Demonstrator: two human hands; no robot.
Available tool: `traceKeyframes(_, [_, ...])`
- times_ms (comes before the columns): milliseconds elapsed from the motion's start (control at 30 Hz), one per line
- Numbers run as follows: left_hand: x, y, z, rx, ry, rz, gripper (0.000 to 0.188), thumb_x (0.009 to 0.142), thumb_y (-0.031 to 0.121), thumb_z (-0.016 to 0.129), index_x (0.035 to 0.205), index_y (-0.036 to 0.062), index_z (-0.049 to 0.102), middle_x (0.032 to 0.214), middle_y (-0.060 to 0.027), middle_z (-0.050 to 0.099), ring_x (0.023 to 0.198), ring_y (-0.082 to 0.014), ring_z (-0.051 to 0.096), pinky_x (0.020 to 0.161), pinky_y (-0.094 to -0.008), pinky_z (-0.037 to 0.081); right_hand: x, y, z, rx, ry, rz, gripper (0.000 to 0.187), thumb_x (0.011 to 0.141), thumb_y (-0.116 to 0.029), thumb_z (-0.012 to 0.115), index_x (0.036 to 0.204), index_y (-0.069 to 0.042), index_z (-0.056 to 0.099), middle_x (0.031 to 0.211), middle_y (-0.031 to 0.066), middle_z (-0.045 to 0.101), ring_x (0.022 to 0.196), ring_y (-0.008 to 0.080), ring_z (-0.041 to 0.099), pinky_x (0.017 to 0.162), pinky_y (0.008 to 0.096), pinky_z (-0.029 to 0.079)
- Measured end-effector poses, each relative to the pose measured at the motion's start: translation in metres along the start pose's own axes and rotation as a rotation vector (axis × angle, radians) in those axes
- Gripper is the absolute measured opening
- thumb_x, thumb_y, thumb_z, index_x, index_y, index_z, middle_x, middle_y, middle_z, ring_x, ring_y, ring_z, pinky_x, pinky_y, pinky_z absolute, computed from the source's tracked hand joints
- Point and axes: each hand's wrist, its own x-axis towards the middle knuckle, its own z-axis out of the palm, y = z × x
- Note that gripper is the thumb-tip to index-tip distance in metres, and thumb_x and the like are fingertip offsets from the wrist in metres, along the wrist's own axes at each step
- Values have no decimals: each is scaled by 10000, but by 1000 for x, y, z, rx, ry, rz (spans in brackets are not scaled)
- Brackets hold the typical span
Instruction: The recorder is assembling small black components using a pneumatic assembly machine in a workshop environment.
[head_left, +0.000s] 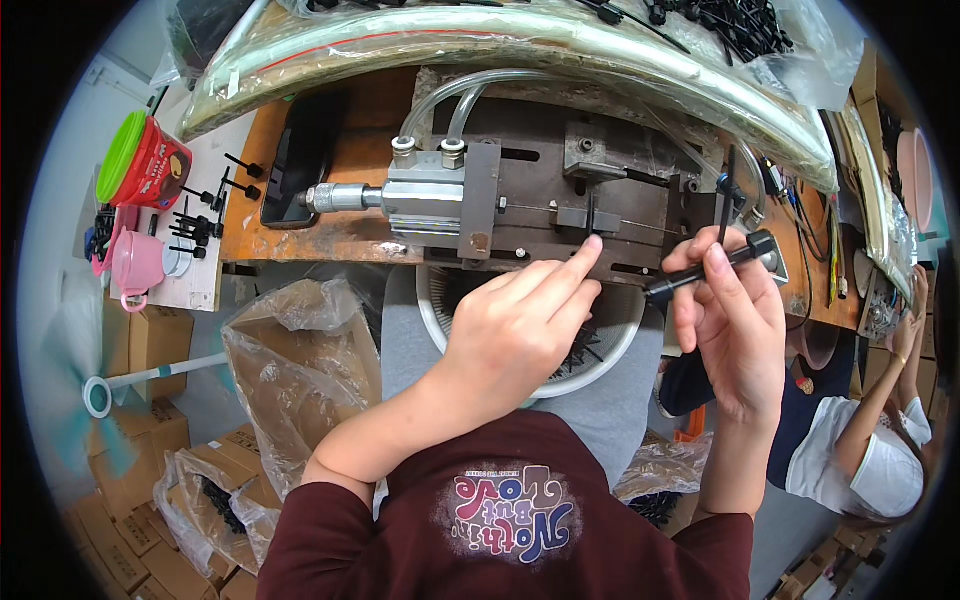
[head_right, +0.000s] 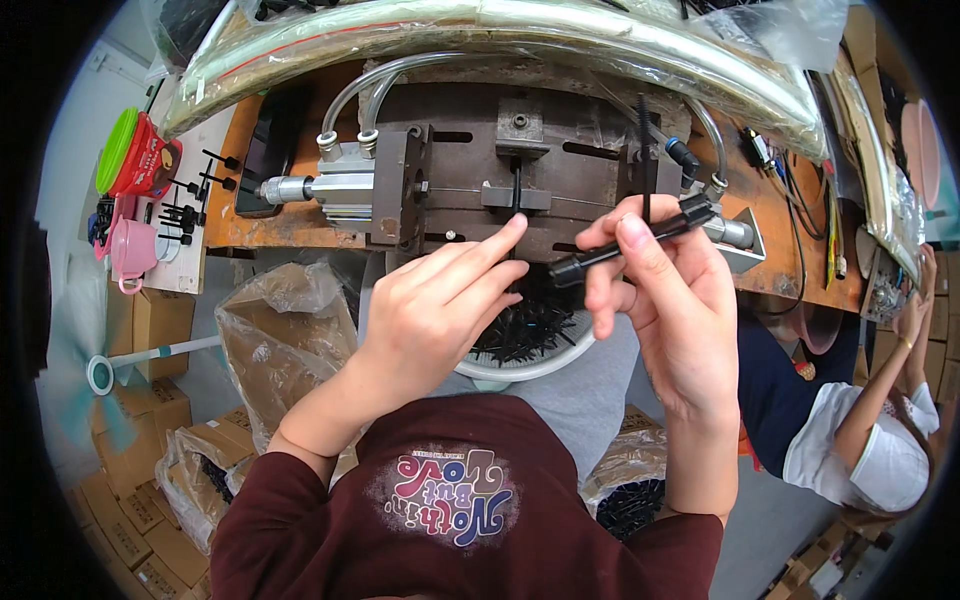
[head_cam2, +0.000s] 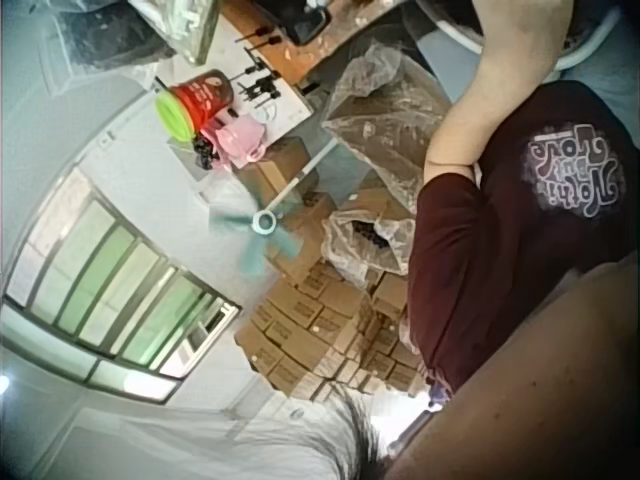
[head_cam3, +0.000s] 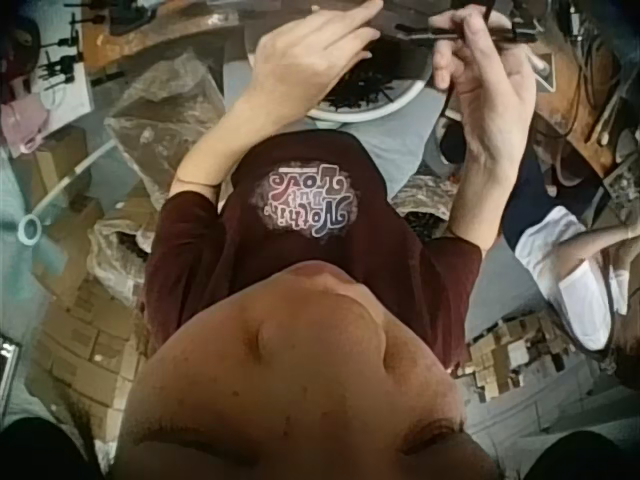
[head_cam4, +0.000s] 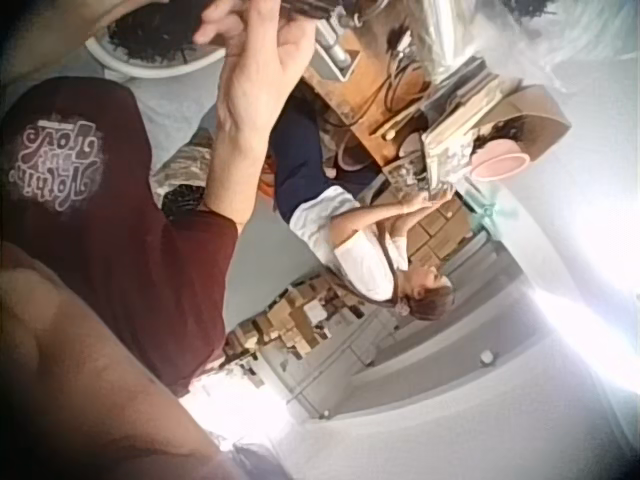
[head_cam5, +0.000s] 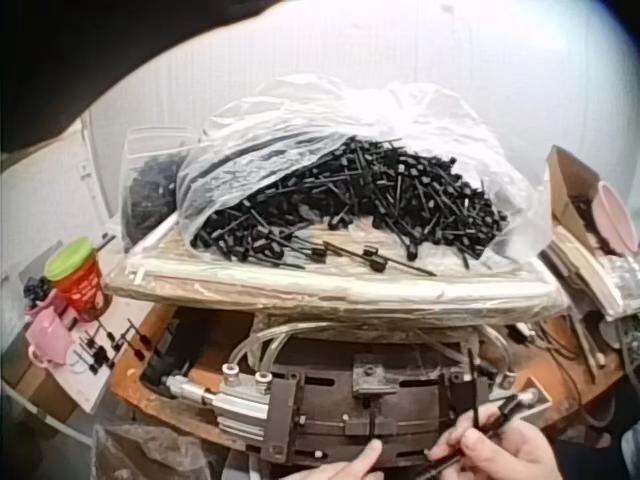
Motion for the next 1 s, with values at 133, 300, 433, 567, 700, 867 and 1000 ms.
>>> traceKeyframes(133, [8,-2,3,71,-26,-21,236,732,84,774,948,20,706,1294,-113,661,729,-207,683,650,-314,539,-3,2,0,-1,-34,2,225,1025,-123,542,1152,63,542,1092,227,635,779,198,671,606,296,587])
traceKeyframes(300, [11,-1,-3,51,-86,-52,254,729,87,783,968,33,717,1261,-112,678,724,-209,693,653,-310,549,-1,4,-6,-76,53,-69,190,1011,-77,555,1143,58,536,984,226,679,680,214,696,583,286,576])
traceKeyframes(433, [15,1,-8,-195,6,-90,306,743,99,795,1036,44,729,1221,-113,695,835,-223,724,735,-306,577,1,10,-4,-78,33,-23,164,1000,-74,577,1097,49,530,949,224,685,621,213,686,535,277,562])
traceKeyframes(567, [12,11,-16,-375,96,32,325,713,44,824,1027,17,741,1006,-117,723,858,-247,723,698,-324,592,2,9,7,-26,-83,133,170,1003,-124,595,1049,29,540,878,172,681,579,173,657,507,263,536])
traceKeyframes(700, [8,15,-28,-401,63,45,281,707,53,833,977,35,758,956,-87,714,748,-199,685,630,-304,559,10,11,0,65,-70,100,237,1058,-237,501,1055,-7,556,892,166,686,532,132,589,471,238,461])
traceKeyframes(867, [-1,15,-25,-326,90,-11,299,673,84,846,950,38,744,1057,-101,710,778,-214,674,671,-324,556,16,4,-2,-114,77,-229,221,1064,-174,488,1078,30,571,998,181,682,653,122,615,544,224,470])
traceKeyframes(1000, [2,4,-4,-40,81,-30,263,686,128,822,907,38,709,1195,-117,699,836,-238,670,736,-333,545,14,10,6,-401,178,-403,206,1030,-90,548,1136,77,606,1073,188,689,784,149,678,673,259,550])
